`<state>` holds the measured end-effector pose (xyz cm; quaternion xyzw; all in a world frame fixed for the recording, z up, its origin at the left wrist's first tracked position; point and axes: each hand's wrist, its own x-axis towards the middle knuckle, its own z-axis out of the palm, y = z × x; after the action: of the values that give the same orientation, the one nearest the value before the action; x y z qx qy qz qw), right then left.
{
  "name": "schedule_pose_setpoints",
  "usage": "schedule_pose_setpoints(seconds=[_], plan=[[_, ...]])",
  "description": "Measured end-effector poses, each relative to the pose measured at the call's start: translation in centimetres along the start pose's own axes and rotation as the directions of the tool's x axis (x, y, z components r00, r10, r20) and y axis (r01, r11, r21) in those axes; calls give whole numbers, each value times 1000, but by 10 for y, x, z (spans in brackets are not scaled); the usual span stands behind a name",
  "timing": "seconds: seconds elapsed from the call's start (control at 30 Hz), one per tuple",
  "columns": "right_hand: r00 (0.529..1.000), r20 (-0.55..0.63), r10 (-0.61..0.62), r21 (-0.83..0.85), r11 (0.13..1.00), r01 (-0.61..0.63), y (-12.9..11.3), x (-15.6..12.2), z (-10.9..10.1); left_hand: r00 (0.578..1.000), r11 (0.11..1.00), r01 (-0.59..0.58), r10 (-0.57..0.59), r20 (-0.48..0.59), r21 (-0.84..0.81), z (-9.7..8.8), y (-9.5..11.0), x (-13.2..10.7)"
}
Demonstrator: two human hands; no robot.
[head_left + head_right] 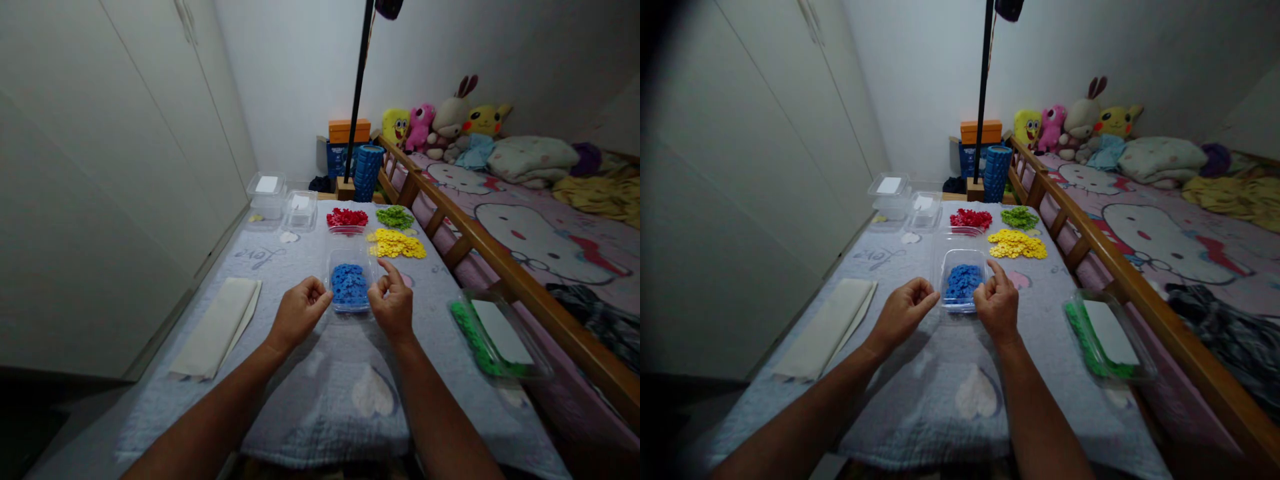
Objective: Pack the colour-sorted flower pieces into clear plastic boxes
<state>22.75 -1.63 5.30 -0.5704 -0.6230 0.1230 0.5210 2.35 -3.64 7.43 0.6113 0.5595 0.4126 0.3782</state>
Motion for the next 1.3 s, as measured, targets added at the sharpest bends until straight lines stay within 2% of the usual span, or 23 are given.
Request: schedule_pose_setpoints(seconds=[0.17, 0.33, 0.53, 0.77, 1.0, 1.17, 1.3], plan=[[999, 39, 18, -66, 998, -15, 4, 5, -6, 999, 989, -26, 20, 47, 145, -2, 10, 4], [990, 128, 56, -173, 984, -33, 8, 9, -8, 995, 969, -28, 4, 97, 247, -2, 7, 14], [974, 199, 105, -278, 959, -47, 12, 9, -8, 998, 917, -14, -10, 57, 398, 4, 3, 18], [966, 219, 137, -360, 932, -50, 19, 9, -6, 1000, 878, 3, -6, 5, 479, 12, -2, 14], [944, 288, 162, -336, 940, -59, 19, 10, -8, 999, 937, 37, -39, 1, 346, 9, -14, 16], [934, 319, 164, -324, 945, -56, 20, 11, -11, 987, 990, 116, -124, 98, 81, 12, -26, 17], [916, 356, 187, -379, 924, -41, 16, 13, -13, 970, 977, 184, -164, 179, -102, 15, -30, 18]])
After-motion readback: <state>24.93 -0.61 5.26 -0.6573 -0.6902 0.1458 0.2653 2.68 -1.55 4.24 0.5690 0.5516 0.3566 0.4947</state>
